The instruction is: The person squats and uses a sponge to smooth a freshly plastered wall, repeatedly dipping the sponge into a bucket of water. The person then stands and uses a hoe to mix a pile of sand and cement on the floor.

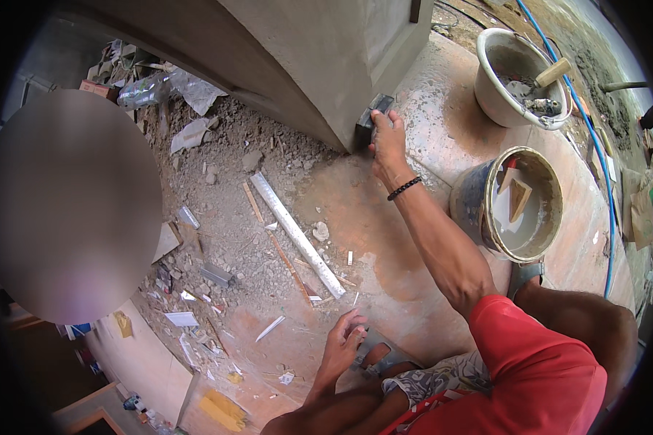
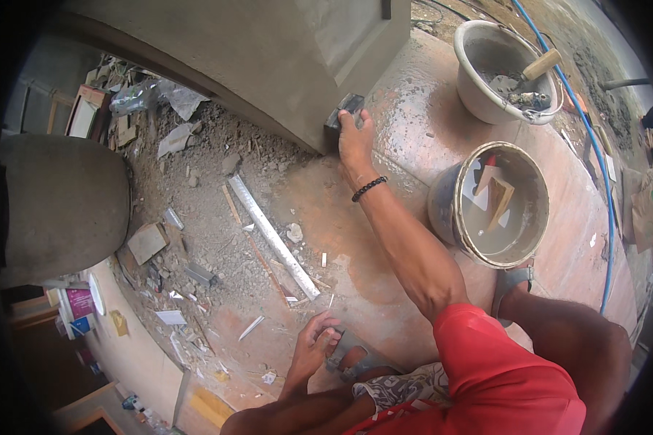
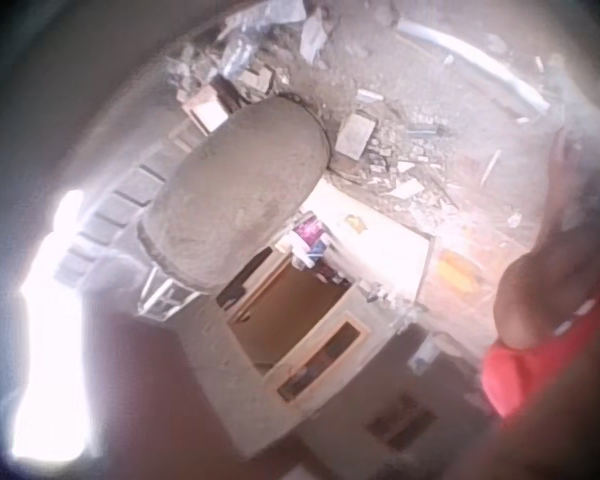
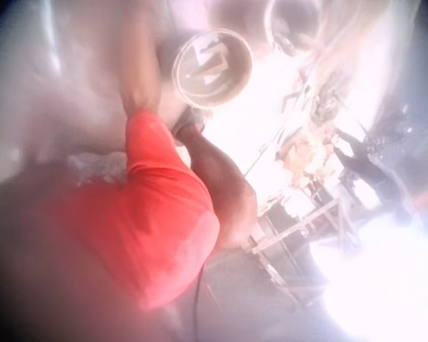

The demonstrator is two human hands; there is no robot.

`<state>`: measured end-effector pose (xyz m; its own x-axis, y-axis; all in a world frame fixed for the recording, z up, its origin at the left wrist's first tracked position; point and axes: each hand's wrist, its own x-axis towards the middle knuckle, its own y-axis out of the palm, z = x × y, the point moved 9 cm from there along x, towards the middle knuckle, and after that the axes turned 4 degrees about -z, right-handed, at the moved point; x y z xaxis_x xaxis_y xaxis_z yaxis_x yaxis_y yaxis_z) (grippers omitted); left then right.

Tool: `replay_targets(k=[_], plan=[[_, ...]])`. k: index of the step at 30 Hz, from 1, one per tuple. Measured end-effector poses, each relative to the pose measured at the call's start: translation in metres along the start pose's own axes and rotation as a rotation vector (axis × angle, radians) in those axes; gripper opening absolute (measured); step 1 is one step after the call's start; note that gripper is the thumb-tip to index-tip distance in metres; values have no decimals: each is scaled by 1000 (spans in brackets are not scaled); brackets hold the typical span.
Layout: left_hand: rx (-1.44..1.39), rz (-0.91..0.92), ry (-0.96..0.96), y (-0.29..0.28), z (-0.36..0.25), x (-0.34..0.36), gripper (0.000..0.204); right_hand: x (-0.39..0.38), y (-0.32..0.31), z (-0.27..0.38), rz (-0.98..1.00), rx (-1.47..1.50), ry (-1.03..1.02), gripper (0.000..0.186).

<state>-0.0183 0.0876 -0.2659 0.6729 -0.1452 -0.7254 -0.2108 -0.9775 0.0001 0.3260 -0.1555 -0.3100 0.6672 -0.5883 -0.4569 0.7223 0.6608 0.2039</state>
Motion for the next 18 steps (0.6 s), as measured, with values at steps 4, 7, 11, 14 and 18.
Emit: replay_targets(k=[4,7,11,14,18], plan=[[10,4,-18,4,3,-3,47,-58,28,61,82,209,-7,76],[25,30,-22,10,2,0,47,-134,47,173,238,174,-409,68],[68,76,27,12,-14,8,47,-151,36,277,482,452,-804,55],[55,69,85,8,-23,13,46,-113,3,258,250,399,-653,54],[15,1,27,3,-26,7,47,-64,-17,131,102,251,-193,63]])
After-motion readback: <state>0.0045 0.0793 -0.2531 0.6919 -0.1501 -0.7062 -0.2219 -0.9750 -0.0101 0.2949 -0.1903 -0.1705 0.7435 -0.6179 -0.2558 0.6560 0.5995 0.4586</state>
